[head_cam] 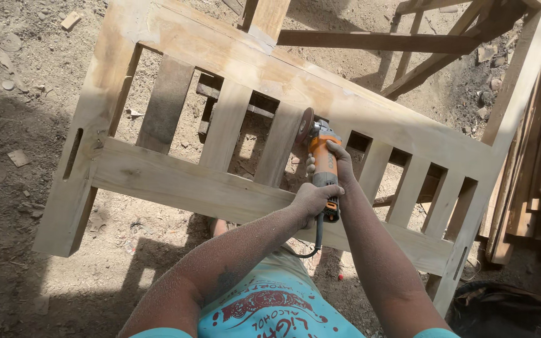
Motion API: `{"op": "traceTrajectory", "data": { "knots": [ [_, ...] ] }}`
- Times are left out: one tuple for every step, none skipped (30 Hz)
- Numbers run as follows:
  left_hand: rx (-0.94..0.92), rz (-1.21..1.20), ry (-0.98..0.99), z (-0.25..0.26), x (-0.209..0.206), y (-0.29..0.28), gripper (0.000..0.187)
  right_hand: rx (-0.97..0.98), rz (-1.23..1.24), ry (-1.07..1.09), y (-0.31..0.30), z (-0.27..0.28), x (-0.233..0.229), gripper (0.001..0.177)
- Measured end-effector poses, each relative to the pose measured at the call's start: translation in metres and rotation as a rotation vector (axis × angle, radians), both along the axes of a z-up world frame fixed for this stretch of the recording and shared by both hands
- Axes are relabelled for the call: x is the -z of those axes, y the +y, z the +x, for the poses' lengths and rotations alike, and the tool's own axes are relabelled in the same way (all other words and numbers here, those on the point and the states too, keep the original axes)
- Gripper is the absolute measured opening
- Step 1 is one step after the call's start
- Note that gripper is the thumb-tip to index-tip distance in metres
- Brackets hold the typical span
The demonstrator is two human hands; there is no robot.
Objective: The person uses an angle grinder with a sanding disc to smooth the surfaces of a wooden headboard. They systematically sand the horizontal rails and vertical slats, moving the tool back and forth across the wood.
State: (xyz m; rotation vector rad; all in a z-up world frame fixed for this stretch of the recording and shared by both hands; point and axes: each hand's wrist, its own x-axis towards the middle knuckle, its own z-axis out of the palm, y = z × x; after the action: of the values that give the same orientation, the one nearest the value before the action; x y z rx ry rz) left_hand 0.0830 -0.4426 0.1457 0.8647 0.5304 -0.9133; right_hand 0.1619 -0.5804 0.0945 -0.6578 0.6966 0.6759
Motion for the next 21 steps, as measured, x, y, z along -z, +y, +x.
{"op": "traceTrajectory", "data": {
  "knots": [
    [0.02,0.013,-0.034,0.002,0.0,0.0,0.043,0.003,0.012,-0.004,0.0,0.002,-0.002,0.054],
    [0.04,0.027,-0.068,0.003,0.0,-0.001,0.044,-0.001,0.006,-0.022,0.0,0.005,-0.004,0.053],
    [0.033,0.023,-0.058,0.004,-0.001,0.0,0.044,-0.006,0.001,-0.041,0.001,0.007,-0.005,0.052],
    [0.026,0.02,-0.048,0.004,-0.001,0.0,0.044,-0.01,-0.004,-0.061,0.001,0.007,-0.007,0.051],
    [0.022,0.014,-0.029,-0.002,-0.003,-0.001,0.044,0.004,-0.016,-0.045,0.001,0.0,-0.008,0.051],
    [0.013,-0.009,0.0,-0.011,-0.005,-0.002,0.043,0.019,-0.027,-0.028,0.001,-0.01,-0.009,0.051],
    [0.001,-0.029,0.011,-0.012,-0.006,-0.001,0.042,0.032,-0.035,-0.03,0.003,-0.009,-0.009,0.051],
    [-0.01,-0.049,0.021,-0.014,-0.007,0.001,0.041,0.012,-0.039,-0.04,0.006,-0.012,-0.009,0.05],
    [-0.012,-0.05,0.045,-0.017,-0.008,0.003,0.04,-0.01,-0.041,-0.05,0.009,-0.018,-0.009,0.049],
    [-0.014,-0.051,0.069,-0.019,-0.008,0.005,0.039,-0.032,-0.044,-0.059,0.013,-0.019,-0.007,0.049],
    [-0.01,-0.055,0.115,-0.032,-0.007,0.006,0.038,-0.011,-0.029,-0.02,0.014,-0.033,-0.005,0.049],
    [-0.014,-0.061,0.119,-0.043,-0.006,0.007,0.038,0.009,-0.013,0.019,0.014,-0.047,-0.002,0.05],
    [-0.013,-0.066,0.116,-0.05,-0.003,0.009,0.038,0.035,0.002,0.049,0.014,-0.056,0.002,0.05],
    [-0.012,-0.072,0.112,-0.058,-0.002,0.01,0.038,0.007,0.033,0.076,0.013,-0.066,0.004,0.051],
    [-0.028,-0.074,0.11,-0.059,0.0,0.012,0.037,-0.035,0.066,0.092,0.014,-0.068,0.005,0.053],
    [-0.045,-0.076,0.108,-0.061,0.0,0.013,0.037,-0.076,0.099,0.109,0.015,-0.068,0.007,0.054],
    [-0.05,-0.084,0.115,-0.07,0.0,0.013,0.037,-0.068,0.085,0.117,0.012,-0.076,0.008,0.053],
    [-0.047,-0.077,0.124,-0.077,-0.001,0.012,0.036,-0.059,0.072,0.126,0.01,-0.084,0.008,0.053],
    [-0.047,-0.07,0.127,-0.082,-0.001,0.012,0.036,-0.053,0.059,0.128,0.009,-0.087,0.009,0.052],
    [-0.047,-0.063,0.129,-0.086,-0.001,0.011,0.035,-0.066,0.068,0.125,0.008,-0.091,0.011,0.053],
    [-0.05,-0.067,0.131,-0.088,-0.001,0.011,0.035,-0.082,0.076,0.121,0.007,-0.093,0.012,0.054]
  ]
}}
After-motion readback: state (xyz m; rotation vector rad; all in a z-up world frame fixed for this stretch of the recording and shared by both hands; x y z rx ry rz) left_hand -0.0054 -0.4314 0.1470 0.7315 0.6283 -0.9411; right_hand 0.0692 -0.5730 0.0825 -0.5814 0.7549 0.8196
